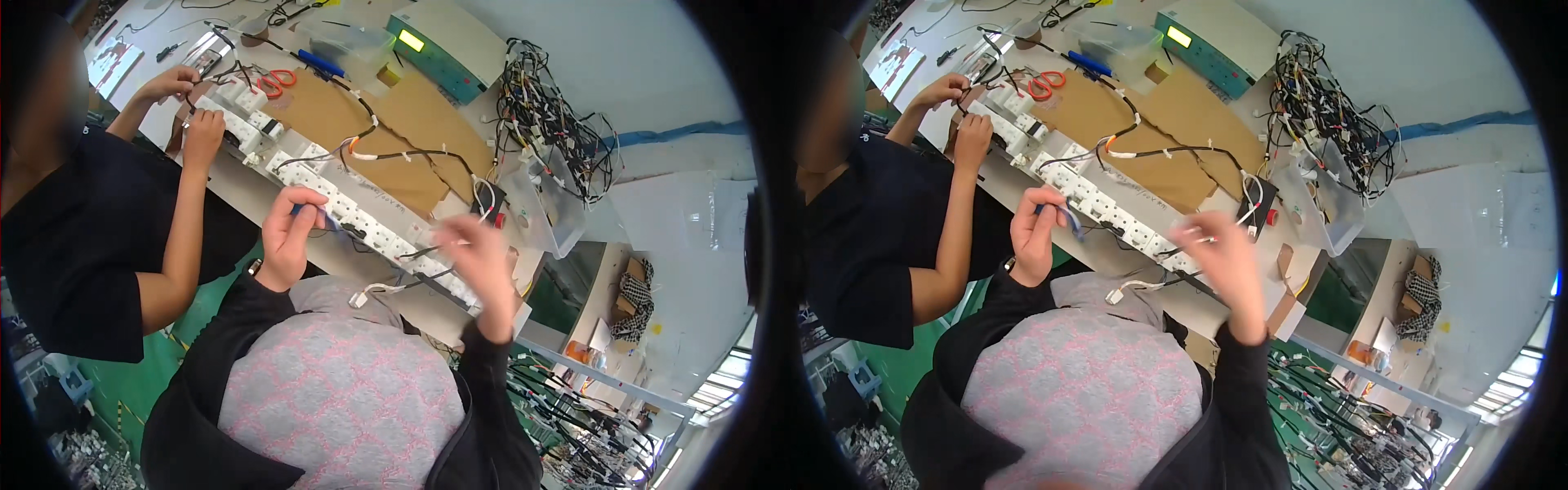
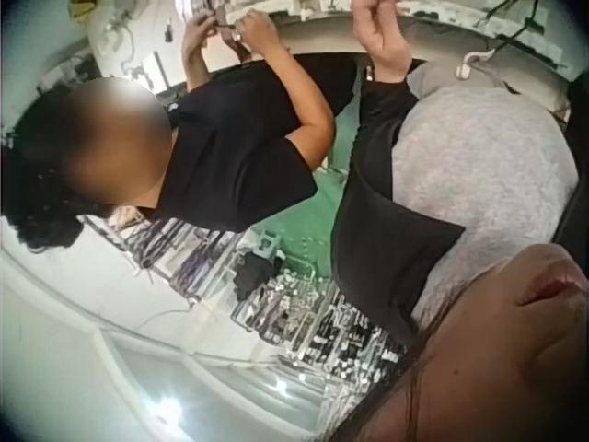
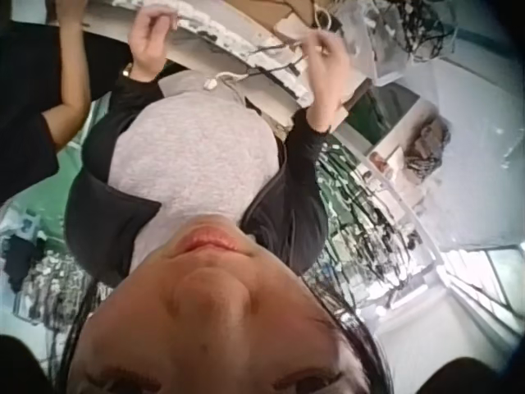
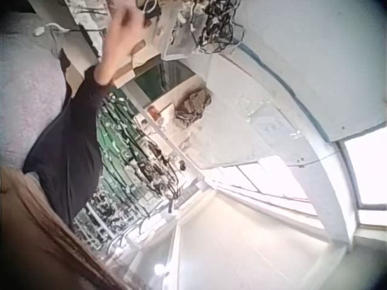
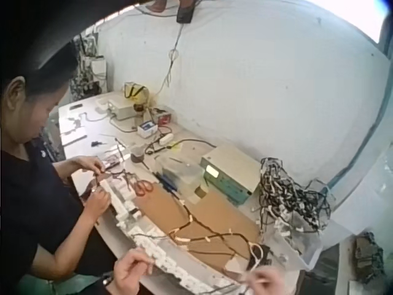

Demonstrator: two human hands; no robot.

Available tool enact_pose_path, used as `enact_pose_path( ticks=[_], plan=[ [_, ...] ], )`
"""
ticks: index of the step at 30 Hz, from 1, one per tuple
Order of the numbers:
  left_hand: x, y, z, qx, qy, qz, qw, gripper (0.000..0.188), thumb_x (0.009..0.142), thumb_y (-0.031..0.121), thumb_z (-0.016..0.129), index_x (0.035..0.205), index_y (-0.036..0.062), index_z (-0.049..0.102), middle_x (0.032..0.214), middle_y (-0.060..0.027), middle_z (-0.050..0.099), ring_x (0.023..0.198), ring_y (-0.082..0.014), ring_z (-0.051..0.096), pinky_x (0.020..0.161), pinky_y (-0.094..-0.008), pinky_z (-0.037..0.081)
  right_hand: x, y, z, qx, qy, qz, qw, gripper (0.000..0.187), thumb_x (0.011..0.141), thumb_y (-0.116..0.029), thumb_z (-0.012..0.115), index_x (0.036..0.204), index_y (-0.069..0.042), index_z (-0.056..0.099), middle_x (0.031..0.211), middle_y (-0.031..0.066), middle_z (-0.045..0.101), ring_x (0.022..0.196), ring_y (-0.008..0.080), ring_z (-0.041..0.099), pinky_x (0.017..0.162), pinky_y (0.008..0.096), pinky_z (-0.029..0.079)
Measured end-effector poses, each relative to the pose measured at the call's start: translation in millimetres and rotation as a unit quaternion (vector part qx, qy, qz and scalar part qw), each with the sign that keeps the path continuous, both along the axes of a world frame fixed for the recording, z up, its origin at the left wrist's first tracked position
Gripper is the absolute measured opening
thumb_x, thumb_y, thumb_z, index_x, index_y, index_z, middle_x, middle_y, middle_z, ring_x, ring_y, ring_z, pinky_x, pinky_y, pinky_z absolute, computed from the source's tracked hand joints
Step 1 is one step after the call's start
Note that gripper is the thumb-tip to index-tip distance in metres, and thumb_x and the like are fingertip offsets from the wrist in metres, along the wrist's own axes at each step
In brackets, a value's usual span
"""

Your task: Connecting and organizing wires and electrical connectors at an electronics assembly station.

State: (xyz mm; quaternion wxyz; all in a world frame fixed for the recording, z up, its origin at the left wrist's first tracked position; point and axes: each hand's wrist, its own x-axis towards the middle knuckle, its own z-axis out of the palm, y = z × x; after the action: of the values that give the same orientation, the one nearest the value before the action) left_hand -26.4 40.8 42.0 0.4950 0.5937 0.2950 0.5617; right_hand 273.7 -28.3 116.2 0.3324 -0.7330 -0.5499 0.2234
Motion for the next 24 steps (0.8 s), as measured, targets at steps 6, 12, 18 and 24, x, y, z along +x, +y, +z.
enact_pose_path(
  ticks=[6, 12, 18, 24],
  plan=[
    [-20.4, -12.7, -11.5, -0.215, -0.225, -0.044, 0.949, 0.021, 0.101, 0.015, 0.048, 0.116, 0.0021, 0.051, 0.083, -0.0036, 0.050, 0.076, -0.0110, 0.050, 0.082, -0.0311, 0.048, -119.4, 36.2, -70.0, -0.293, 0.234, 0.291, 0.880, 0.069, 0.079, -0.022, 0.082, 0.135, 0.004, 0.051, 0.120, 0.0160, 0.062, 0.103, 0.0214, 0.066, 0.086, 0.0329, 0.053],
    [-68.2, -27.1, -45.3, -0.267, -0.087, 0.008, 0.960, 0.023, 0.095, 0.005, 0.059, 0.117, -0.0029, 0.057, 0.094, -0.0064, 0.058, 0.093, -0.0134, 0.058, 0.081, -0.0274, 0.050, -144.4, 35.9, -91.7, -0.084, 0.472, 0.146, 0.865, 0.034, 0.083, -0.004, 0.072, 0.114, -0.004, 0.059, 0.117, 0.0088, 0.063, 0.108, 0.0187, 0.062, 0.095, 0.0334, 0.049],
    [-65.2, -29.7, -60.7, -0.233, -0.007, 0.023, 0.972, 0.027, 0.091, -0.006, 0.061, 0.117, -0.0042, 0.056, 0.110, -0.0073, 0.056, 0.098, -0.0114, 0.058, 0.085, -0.0259, 0.051, -113.0, 64.2, -108.5, -0.001, 0.669, 0.179, 0.722, 0.012, 0.084, -0.002, 0.062, 0.093, -0.006, 0.056, 0.120, 0.0157, 0.062, 0.126, 0.0355, 0.054, 0.115, 0.0534, 0.032],
    [-47.4, -23.1, -58.5, -0.236, -0.130, -0.003, 0.963, 0.030, 0.093, -0.003, 0.060, 0.121, -0.0031, 0.050, 0.109, -0.0087, 0.056, 0.102, -0.0149, 0.059, 0.093, -0.0287, 0.050, -167.1, 50.9, -132.7, -0.049, 0.415, 0.234, 0.878, 0.032, 0.081, 0.005, 0.062, 0.112, -0.002, 0.066, 0.119, 0.0109, 0.064, 0.108, 0.0245, 0.063, 0.095, 0.0347, 0.048]
  ],
)
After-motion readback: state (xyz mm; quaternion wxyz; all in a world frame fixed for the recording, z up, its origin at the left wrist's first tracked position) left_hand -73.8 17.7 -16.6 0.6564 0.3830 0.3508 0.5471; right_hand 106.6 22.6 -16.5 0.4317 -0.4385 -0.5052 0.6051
